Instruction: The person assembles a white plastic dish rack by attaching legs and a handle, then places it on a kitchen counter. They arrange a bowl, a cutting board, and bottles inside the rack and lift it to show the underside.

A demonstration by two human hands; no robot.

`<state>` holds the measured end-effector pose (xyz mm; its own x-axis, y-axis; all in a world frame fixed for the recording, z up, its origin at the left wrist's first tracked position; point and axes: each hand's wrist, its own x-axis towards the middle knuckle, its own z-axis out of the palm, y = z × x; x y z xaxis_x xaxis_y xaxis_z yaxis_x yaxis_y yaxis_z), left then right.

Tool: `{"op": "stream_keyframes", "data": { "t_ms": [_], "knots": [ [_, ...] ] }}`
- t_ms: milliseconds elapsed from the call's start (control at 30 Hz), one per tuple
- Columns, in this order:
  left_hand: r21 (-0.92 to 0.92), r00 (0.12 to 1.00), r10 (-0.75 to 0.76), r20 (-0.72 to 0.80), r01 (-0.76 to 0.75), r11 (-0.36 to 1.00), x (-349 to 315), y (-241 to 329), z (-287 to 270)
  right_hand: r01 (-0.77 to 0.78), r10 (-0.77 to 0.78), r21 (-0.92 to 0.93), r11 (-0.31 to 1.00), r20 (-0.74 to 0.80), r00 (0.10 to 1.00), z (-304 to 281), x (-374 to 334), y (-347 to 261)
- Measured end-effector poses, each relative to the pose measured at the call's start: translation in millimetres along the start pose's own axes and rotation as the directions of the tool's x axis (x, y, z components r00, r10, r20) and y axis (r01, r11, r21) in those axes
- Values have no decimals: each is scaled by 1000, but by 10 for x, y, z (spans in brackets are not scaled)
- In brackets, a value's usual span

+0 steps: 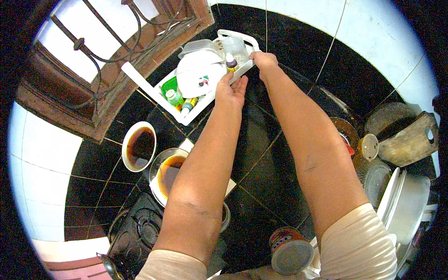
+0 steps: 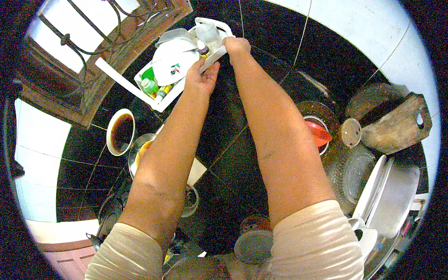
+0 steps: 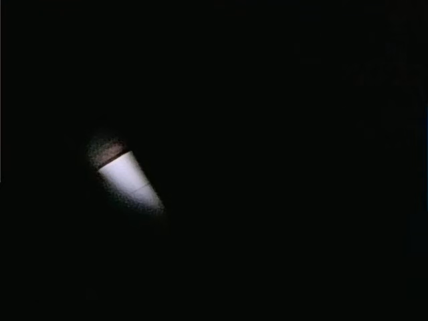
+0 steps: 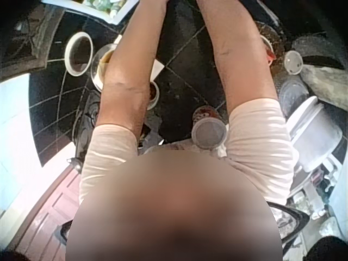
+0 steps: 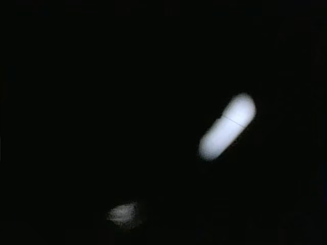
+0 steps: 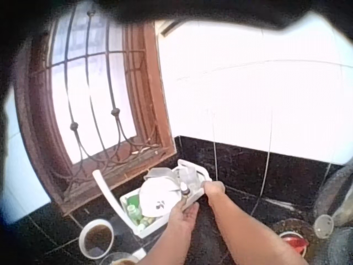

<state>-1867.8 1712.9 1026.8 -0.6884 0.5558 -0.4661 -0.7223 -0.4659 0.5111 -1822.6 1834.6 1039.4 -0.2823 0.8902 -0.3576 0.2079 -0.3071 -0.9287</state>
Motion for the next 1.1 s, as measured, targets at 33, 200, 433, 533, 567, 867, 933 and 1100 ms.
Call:
{"op": "stream_keyframes", "data": {
  "t_ms": [33, 200, 433, 533, 567, 867, 933, 1100],
  "knots": [
    [1, 1000, 1, 8, -1, 1000, 8, -1, -3, -8, 8, 26, 1000, 4, 1000, 8, 19, 2],
    [-5, 1000, 9, 24, -8, 1000, 29, -20, -46, -63, 62, -19, 998, -58, 996, 89, 163, 81],
    [1, 1000, -10, 8, 10, 1000, 76, -36, -98, -66, 38, 247, 967, 115, 993, 71, 207, 202],
    [12, 999, -22, 46, 21, 1000, 86, -43, -109, -63, 28, 292, 954, 122, 992, 73, 220, 197],
    [6, 999, -16, 50, 16, 1000, 83, -44, -109, -50, 16, 286, 957, 120, 993, 77, 229, 190],
    [-21, 998, -18, 62, 20, 1000, 35, -23, -69, 87, -86, 12, 996, -29, 996, 85, 285, 138],
    [-26, 996, -20, 91, 22, 999, 38, -22, -83, 85, -83, 30, 996, -61, 995, 102, 291, 162],
    [-28, 995, -33, 94, 35, 999, 58, -46, -111, 162, -167, -46, 986, -155, 974, 149, 373, 241]
  ]
}}
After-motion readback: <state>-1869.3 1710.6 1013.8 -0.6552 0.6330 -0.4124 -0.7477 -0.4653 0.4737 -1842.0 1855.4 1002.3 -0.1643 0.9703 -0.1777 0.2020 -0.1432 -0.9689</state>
